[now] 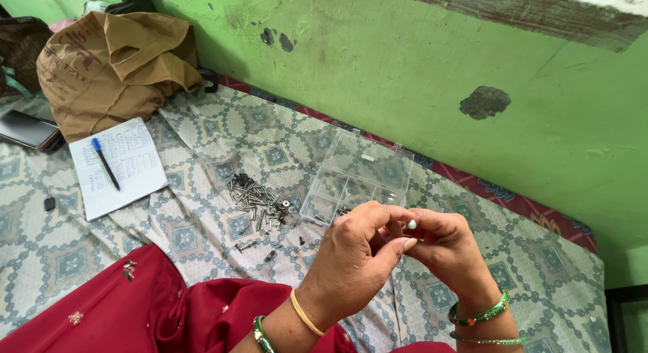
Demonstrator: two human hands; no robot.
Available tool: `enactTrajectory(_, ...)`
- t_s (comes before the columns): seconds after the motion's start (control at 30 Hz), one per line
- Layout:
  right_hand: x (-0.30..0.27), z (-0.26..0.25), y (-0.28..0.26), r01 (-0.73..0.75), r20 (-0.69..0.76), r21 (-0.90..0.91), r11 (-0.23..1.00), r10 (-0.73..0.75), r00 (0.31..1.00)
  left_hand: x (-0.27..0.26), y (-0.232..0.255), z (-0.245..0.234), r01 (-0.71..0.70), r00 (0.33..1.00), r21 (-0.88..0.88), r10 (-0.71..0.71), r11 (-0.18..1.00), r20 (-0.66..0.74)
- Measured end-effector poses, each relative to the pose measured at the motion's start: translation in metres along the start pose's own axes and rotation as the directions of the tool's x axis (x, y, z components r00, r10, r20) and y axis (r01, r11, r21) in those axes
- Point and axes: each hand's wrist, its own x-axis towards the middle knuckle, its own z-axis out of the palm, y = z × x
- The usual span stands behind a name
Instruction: The person sits on a patterned bedsheet and repeatedly picks up small metal pins and cylindrical components from a pile. They insert the pins into the components by hand and place the assembled units into a clear plastic compartmentalized box.
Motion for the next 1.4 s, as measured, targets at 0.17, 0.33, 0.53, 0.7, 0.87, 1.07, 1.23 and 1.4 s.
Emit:
enactTrajectory(0.17, 0.001, 0.003, -0.004, 0.063, 0.048, -0.185, 0.981, -0.055, 0.997, 0.000, -0.003, 0.000, -0.041, 0.998, 0.080, 0.044, 0.996, -0.037)
enactTrajectory(0.33, 0.004, 0.008, -0.009, 0.052, 0.025, -0.202, 0.978, -0.048, 0.999, 0.003, -0.004, -0.002, -0.018, 0.998, 0.077, 0.022, 0.997, -0.056)
enactTrajectory(0.53, 0.005, 0.016, -0.018, -0.001, -0.146, -0.246, 0.969, -0.036, 0.989, 0.008, -0.015, -0.006, 0.060, 0.992, 0.065, -0.053, 0.996, -0.111)
enactTrajectory(0.7, 0.008, 0.016, -0.014, -0.010, -0.168, -0.367, 0.930, -0.056, 0.984, 0.011, -0.031, -0.006, 0.136, 0.985, 0.027, -0.132, 0.990, -0.111)
enactTrajectory(0.87, 0.016, 0.020, -0.001, -0.084, -0.210, -0.331, 0.940, 0.013, 0.978, 0.018, -0.061, -0.008, 0.196, 0.977, -0.084, -0.202, 0.977, -0.067)
enactTrajectory(1.07, 0.027, 0.013, 0.029, -0.303, -0.391, -0.580, 0.756, 0.069, 0.918, 0.026, -0.107, -0.028, 0.394, 0.905, -0.158, -0.412, 0.905, -0.103)
enactTrajectory(1.23, 0.030, -0.005, 0.084, -0.368, -0.431, -0.655, 0.660, 0.075, 0.899, 0.028, -0.147, -0.044, 0.423, 0.876, -0.225, -0.460, 0.878, -0.145)
enactTrajectory(1.4, 0.021, -0.020, 0.153, -0.329, -0.388, -0.752, 0.572, 0.020, 0.922, 0.033, -0.181, -0.074, 0.454, 0.820, -0.323, -0.531, 0.830, -0.214)
